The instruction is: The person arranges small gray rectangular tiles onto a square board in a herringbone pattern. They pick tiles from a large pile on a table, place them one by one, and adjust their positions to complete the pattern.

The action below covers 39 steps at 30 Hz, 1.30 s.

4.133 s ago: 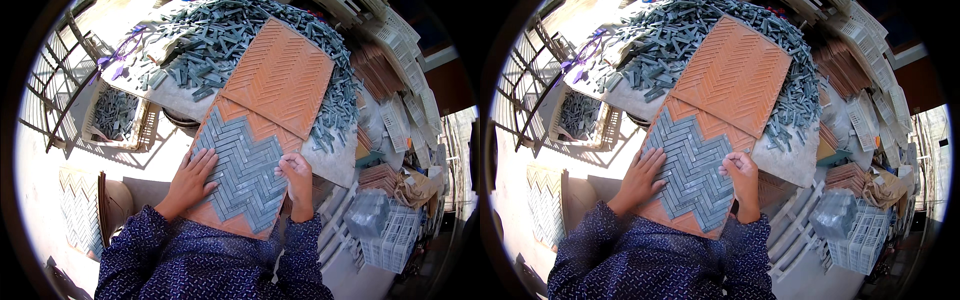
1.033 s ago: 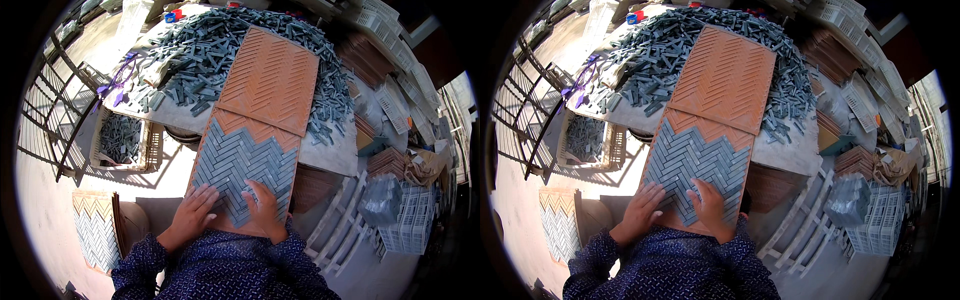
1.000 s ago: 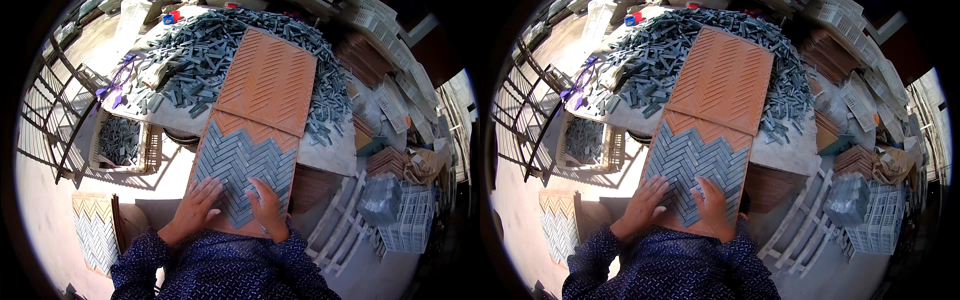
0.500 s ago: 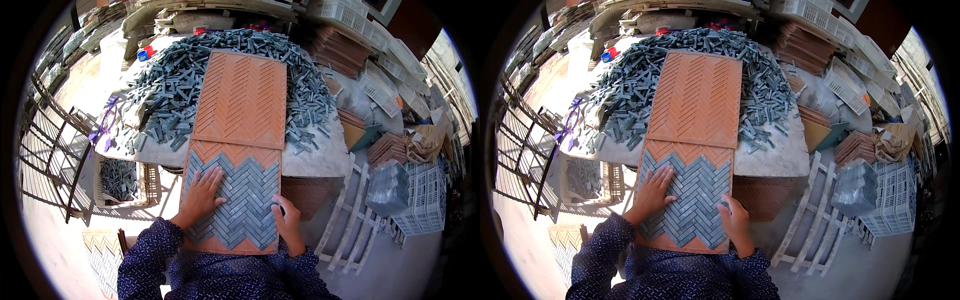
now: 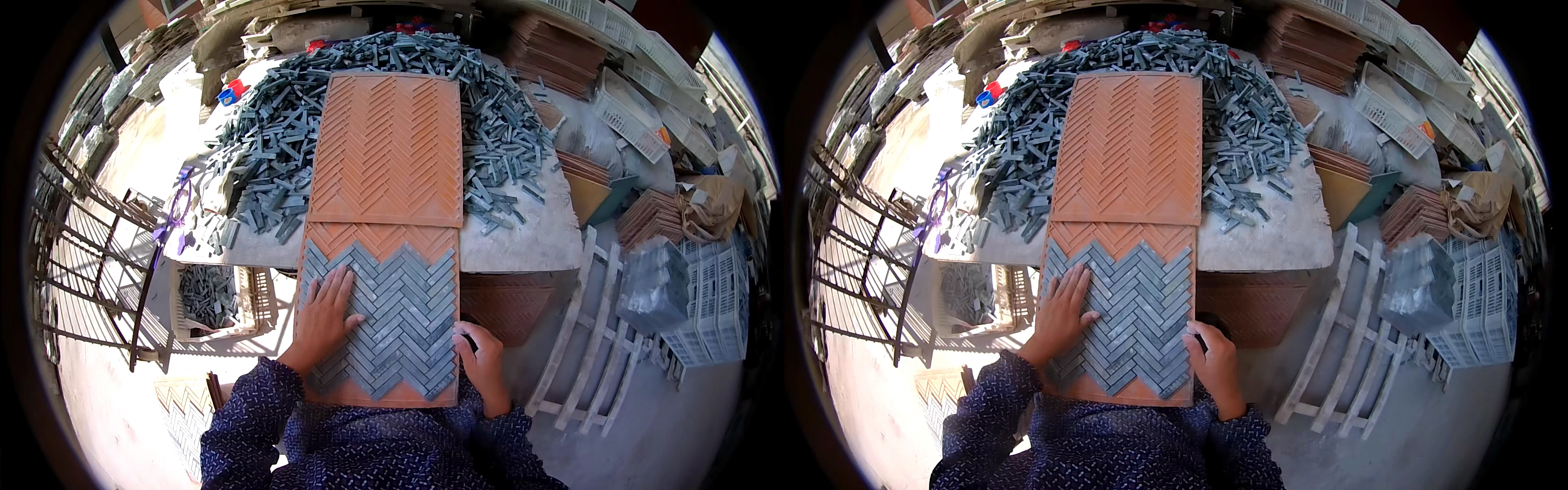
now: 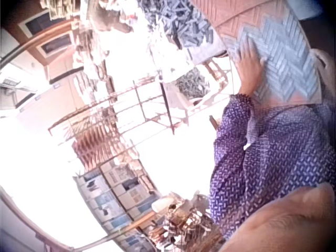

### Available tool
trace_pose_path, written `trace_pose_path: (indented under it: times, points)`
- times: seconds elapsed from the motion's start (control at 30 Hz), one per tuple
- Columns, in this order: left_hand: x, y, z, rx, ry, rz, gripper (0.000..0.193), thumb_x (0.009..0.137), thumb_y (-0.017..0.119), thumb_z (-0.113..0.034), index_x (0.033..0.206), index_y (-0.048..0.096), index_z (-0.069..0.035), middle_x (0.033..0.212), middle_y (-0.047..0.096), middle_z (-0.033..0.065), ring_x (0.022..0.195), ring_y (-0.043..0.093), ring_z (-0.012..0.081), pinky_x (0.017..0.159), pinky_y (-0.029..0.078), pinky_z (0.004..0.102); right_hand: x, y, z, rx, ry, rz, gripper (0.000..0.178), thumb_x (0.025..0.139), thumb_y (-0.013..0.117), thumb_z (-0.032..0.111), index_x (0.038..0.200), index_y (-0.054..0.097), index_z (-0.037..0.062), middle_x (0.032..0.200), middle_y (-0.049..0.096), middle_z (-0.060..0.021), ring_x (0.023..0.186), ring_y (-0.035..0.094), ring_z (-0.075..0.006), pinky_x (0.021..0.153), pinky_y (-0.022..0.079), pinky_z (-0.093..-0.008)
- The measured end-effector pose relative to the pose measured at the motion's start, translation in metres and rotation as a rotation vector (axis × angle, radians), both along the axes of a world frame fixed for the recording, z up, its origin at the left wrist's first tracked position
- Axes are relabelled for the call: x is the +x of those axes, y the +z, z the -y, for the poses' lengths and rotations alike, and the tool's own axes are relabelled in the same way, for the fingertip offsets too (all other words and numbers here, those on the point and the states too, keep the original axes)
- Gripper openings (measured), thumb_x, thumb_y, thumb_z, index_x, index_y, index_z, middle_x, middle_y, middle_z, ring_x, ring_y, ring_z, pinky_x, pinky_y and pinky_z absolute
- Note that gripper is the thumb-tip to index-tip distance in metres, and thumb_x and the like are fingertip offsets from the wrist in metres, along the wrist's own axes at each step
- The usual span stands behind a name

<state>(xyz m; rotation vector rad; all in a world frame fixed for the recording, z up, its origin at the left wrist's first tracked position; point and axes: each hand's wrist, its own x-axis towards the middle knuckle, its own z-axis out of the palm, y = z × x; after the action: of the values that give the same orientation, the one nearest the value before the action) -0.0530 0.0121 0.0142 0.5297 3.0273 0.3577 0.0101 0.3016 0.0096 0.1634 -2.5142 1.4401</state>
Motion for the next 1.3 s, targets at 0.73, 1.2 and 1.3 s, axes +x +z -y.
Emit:
trace_pose_path:
  times: [0.73,1.2,1.3]
  points:
    - [0.025,-0.001,-0.003,-0.094,-0.069,0.032,0.086,0.085,0.054,-0.054,0.147,0.025,-0.002,0.153,0.026,0.0130,0.143,0.021,0.0267,0.116,0.014,0.0478,0.023,0.005,-0.020,-0.048,-0.086,0.087,0.021,0.083,0.067,0.006,0.102,0.065,-0.0022,0.087,0.068,-0.0185,0.079,0.068,-0.0285,0.070,0.052,-0.0341]
    - [0.026,0.000,0.012,-0.042,-0.052,0.002,0.081,0.083,0.057,-0.052,0.144,0.032,-0.005,0.151,0.032,0.0117,0.141,0.027,0.0263,0.114,0.019,0.0489,0.037,0.011,-0.037,0.097,-0.105,0.061,0.020,0.085,0.066,0.008,0.102,0.065,-0.0031,0.088,0.068,-0.0184,0.080,0.068,-0.0277,0.072,0.052,-0.0335]
    - [0.021,0.001,0.016,-0.037,-0.082,0.002,0.081,0.083,0.060,-0.050,0.145,0.032,-0.005,0.151,0.032,0.0098,0.141,0.027,0.0263,0.115,0.018,0.0478,0.036,0.009,-0.031,0.036,-0.092,0.078,0.020,0.086,0.065,0.008,0.103,0.065,-0.0034,0.089,0.068,-0.0183,0.081,0.068,-0.0263,0.073,0.052,-0.0333]
